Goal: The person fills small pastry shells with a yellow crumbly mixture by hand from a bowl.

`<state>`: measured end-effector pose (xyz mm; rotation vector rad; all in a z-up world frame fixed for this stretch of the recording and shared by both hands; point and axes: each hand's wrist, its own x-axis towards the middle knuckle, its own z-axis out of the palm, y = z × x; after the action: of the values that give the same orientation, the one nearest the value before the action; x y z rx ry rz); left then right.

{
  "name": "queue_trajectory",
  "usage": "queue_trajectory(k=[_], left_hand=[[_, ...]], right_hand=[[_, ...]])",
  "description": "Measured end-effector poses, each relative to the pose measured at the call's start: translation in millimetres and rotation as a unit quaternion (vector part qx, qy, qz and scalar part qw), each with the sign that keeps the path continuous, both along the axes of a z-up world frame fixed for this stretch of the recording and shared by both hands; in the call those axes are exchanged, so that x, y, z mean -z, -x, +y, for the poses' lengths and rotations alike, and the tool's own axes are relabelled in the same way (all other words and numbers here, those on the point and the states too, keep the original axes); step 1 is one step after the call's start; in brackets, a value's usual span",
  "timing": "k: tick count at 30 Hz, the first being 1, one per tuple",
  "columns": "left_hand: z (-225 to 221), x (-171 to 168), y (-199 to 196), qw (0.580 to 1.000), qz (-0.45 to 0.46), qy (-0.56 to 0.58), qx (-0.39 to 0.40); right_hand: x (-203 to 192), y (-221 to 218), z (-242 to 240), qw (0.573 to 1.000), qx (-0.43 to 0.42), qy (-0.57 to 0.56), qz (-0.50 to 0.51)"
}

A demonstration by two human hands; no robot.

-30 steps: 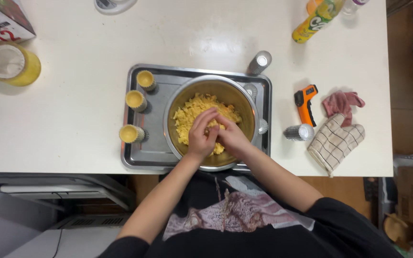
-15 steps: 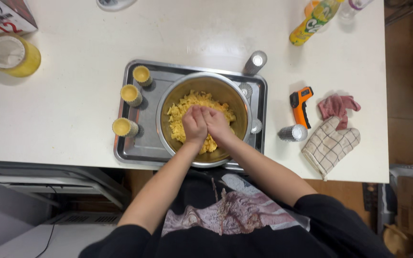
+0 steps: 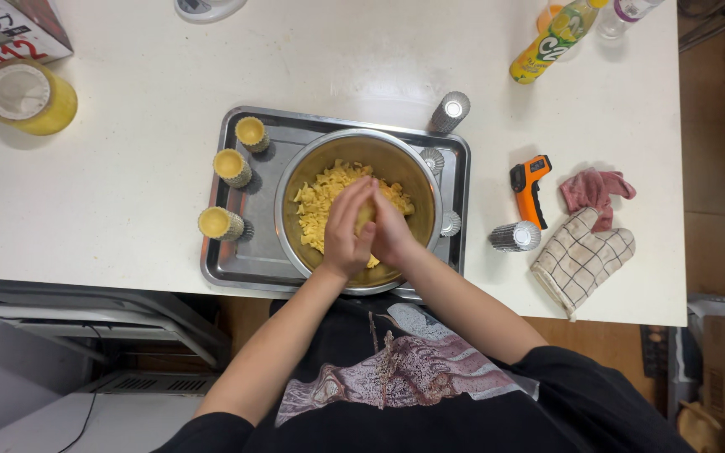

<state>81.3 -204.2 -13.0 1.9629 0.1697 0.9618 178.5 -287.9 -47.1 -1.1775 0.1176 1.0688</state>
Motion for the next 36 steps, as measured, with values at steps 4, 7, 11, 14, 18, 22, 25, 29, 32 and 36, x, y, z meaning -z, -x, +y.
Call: queue_trajectory(k=[4, 7, 11, 14, 18, 22, 25, 29, 32, 36], left_hand=[[13.5, -0.1, -0.4, 1.0, 0.001, -0.014, 0.002], [21.9, 7.3, -2.3, 0.999, -0.032, 0.001, -0.008], [17.7, 26.6, -5.8, 0.988, 0.009, 0.15, -0.025], [8.3, 37.8, -10.1, 0.96, 0.061, 0.265, -0.066], [3.1, 27.1, -17.0, 0.96, 0.067, 0.217, -0.161], [8.2, 5.1, -15.4, 0.968, 0.031, 0.062, -0.243], [9.1, -7.4, -14.3, 0.973, -0.024, 0.144, -0.177], [-4.6, -25.7, 6.3, 0.986, -0.044, 0.147, -0.071], [-2.6, -32.2, 18.7, 0.998, -0.04, 0.011, -0.053], [2.9, -26.6, 10.6, 0.997, -0.069, 0.016, -0.033]], right_hand=[[-7.1, 2.7, -2.6, 0.988, -0.014, -0.098, 0.115], [0.2, 9.1, 1.6, 0.977, 0.001, -0.165, 0.134], [-13.3, 28.4, 6.9, 0.997, 0.054, -0.054, -0.013], [-25.4, 39.0, 10.0, 0.927, 0.056, -0.073, -0.363], [-33.2, 45.9, 17.7, 0.955, 0.032, -0.091, -0.281], [-31.2, 42.9, 12.6, 0.956, 0.004, -0.063, -0.287], [-15.1, 29.6, 11.9, 0.917, -0.016, -0.044, -0.396], [0.0, 25.1, 8.7, 0.951, 0.034, -0.11, -0.287], [-14.2, 27.6, 6.6, 0.979, 0.067, -0.162, -0.107], [-51.5, 38.7, 0.6, 0.985, 0.053, -0.159, -0.03]])
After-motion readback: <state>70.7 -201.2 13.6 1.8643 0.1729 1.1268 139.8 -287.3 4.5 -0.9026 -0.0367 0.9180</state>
